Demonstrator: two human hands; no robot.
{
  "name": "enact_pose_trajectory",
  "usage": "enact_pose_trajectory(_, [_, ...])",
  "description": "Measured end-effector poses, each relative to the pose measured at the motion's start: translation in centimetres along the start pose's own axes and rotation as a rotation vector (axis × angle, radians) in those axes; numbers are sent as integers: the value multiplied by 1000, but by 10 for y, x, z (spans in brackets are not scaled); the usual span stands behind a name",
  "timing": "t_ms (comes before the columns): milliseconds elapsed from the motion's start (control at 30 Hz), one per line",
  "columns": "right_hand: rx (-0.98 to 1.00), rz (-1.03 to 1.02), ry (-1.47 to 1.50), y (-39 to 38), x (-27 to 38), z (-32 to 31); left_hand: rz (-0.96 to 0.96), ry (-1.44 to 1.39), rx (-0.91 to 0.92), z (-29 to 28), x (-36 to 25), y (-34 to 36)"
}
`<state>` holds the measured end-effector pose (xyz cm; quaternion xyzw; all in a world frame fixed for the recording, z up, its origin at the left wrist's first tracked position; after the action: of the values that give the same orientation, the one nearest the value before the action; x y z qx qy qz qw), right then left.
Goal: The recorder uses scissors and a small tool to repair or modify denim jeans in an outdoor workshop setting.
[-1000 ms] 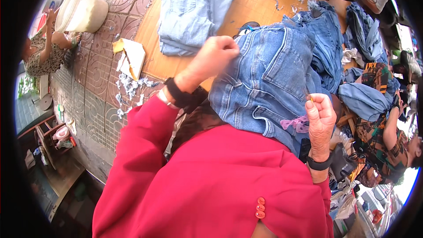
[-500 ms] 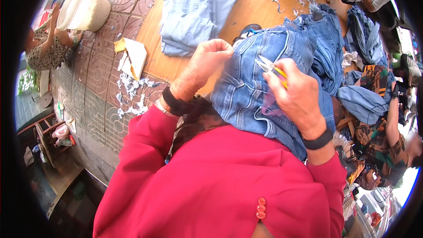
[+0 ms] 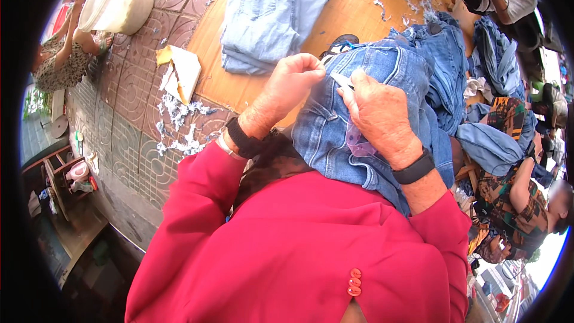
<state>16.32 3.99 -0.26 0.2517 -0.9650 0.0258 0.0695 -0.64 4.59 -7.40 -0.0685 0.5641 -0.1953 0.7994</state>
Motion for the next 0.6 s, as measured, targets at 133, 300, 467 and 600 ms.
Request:
enact_pose_trajectory(133, [-38,11,9,0,0,-1,-13,-43,-21,-6,-2,-2])
enact_pose_trajectory(300, [-65,162,190,-13,-7,-24,10,110,-205,-53,-6,-38])
enact_pose_trajectory(467, [-98,236,339,-34,-13,-34,-415,693,-443,-188,77,-122])
enact_pose_trajectory(600, [-72,233,345,-42,-11,-35,-403,1143,-325,-255,184,-222])
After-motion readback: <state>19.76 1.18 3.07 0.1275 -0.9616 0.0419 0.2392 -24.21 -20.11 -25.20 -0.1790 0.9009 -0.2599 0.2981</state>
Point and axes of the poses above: each hand's wrist, its own y-axis towards the middle knuckle, its own z-axis out of the palm, x = y × z, the point moved 1 cm from there along y, towards the middle knuckle, and after that the axes turned 7 degrees about -y, right-handed, at the moved point
